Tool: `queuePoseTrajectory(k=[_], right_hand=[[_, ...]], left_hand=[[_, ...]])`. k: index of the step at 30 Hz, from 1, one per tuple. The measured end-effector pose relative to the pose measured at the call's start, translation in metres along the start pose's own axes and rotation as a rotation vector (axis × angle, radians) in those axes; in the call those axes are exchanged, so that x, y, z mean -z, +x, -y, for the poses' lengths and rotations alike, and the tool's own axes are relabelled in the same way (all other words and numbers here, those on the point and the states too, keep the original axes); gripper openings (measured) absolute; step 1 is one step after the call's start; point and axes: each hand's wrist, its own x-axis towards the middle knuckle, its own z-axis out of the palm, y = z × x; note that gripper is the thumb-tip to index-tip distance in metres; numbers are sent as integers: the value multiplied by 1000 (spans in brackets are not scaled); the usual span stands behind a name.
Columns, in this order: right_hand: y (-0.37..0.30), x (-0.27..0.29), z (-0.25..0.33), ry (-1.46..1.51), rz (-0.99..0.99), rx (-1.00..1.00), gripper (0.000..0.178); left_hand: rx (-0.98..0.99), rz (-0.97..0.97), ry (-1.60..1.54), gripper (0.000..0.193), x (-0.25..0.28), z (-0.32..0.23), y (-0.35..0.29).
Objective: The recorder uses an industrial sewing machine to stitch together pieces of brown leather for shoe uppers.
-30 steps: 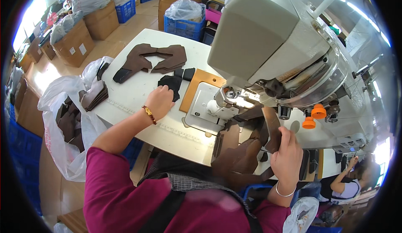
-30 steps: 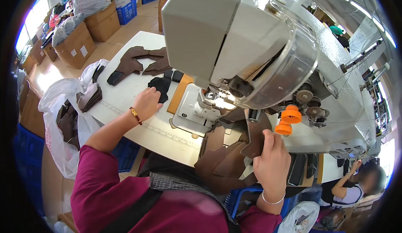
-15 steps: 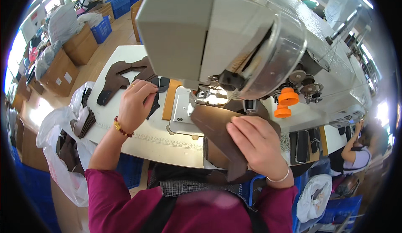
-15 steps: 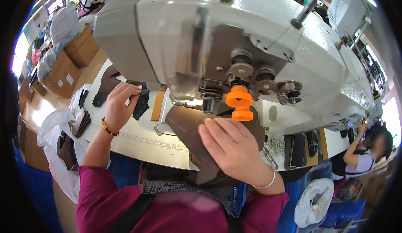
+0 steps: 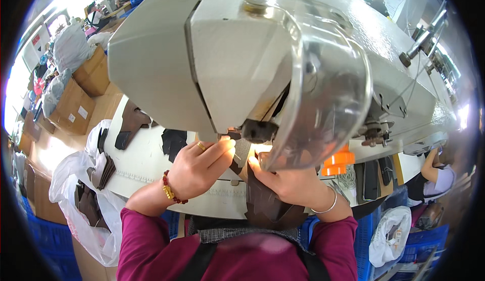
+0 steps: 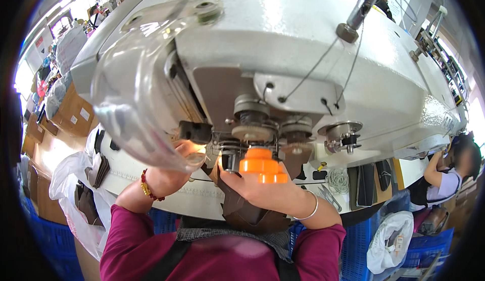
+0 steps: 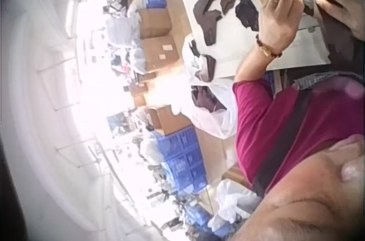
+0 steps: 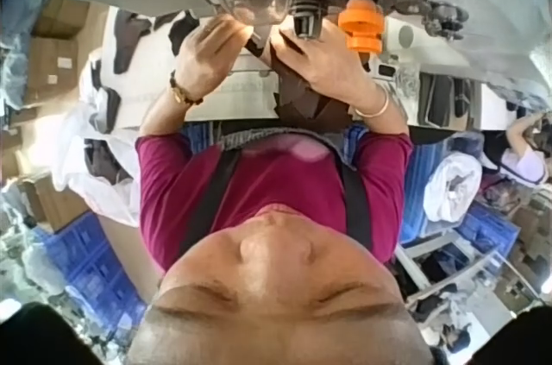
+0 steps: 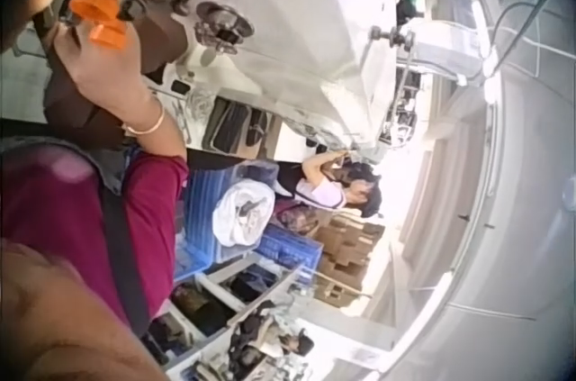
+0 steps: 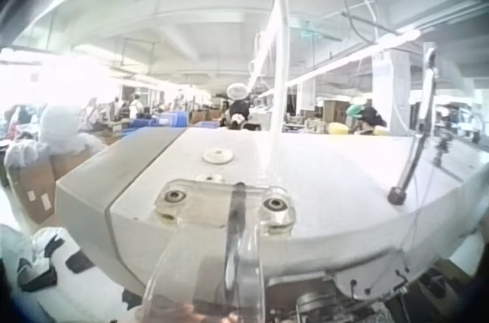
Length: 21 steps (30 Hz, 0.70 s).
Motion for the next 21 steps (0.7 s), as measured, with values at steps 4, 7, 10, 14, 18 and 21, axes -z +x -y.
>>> queuePoseTrajectory(k=[4,7,10,14,18,21], right_hand=[[-1,-5,-5,-1092,97,638,55],[1,-1,-3,-1054,179,552,56],[1,13,-5,-1007,204,439,53],[6,19,-11,-963,222,529,46],[9,16,-4,432,120,-78,55],[8,12,-1,453,79,-86,58]], left_hand=[[14,36,-34,38,4,-1,-1],[20,78,-38,46,10,-6,0],[98,134,-66,45,12,-16,0],[41,-29,-15,40,5,-22,0],[50,-31,-4,41,1,-20,-4],[26,-79,12,40,-1,-19,-3]])
